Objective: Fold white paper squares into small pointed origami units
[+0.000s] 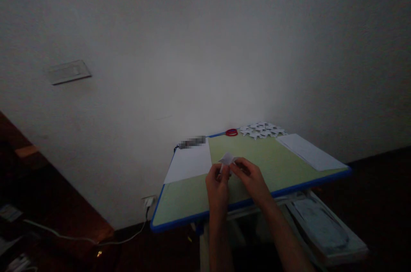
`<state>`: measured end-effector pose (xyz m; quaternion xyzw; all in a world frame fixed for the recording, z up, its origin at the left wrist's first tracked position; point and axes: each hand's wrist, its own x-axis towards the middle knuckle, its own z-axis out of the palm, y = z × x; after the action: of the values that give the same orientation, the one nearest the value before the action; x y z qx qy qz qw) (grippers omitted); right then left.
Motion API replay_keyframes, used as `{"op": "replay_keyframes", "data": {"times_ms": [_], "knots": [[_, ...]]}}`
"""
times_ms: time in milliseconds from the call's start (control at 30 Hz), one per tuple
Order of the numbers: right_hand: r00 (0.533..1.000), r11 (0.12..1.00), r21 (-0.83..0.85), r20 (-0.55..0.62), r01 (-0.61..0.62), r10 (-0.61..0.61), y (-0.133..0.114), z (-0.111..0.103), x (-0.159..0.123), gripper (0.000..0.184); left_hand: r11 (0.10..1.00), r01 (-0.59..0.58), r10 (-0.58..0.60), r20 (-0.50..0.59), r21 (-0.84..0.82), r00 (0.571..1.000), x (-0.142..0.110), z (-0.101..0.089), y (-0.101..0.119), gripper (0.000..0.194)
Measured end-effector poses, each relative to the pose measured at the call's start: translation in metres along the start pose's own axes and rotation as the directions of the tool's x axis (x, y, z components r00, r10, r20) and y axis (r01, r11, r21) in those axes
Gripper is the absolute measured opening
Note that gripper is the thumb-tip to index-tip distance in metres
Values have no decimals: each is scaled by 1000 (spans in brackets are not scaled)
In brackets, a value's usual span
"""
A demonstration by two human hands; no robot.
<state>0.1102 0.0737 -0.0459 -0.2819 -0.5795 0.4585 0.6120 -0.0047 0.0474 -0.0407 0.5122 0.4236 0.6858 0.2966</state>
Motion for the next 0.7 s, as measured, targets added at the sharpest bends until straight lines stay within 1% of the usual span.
{"op": "replay_keyframes", "data": {"times_ms": [100,267,467,567,700], "knots": [[1000,1000,21,-30,-6,7,-3,0,0,35,999,18,-16,-55,28,998,0,-1,-1,34],[998,1000,8,-58,4,-4,-2,-1,0,32,997,69,-69,3,-24,998,0,1,-1,32],[998,999,32,-57,-18,20,1,-3,-1,26,991,55,-56,-6,-120,998,0,3,-4,28],[998,999,39,-59,-22,25,0,-3,0,20,989,60,-58,18,-137,998,1,1,-6,26],[999,998,60,-47,2,1,-2,-3,0,8,987,82,-79,27,-138,997,1,0,-5,19]]}}
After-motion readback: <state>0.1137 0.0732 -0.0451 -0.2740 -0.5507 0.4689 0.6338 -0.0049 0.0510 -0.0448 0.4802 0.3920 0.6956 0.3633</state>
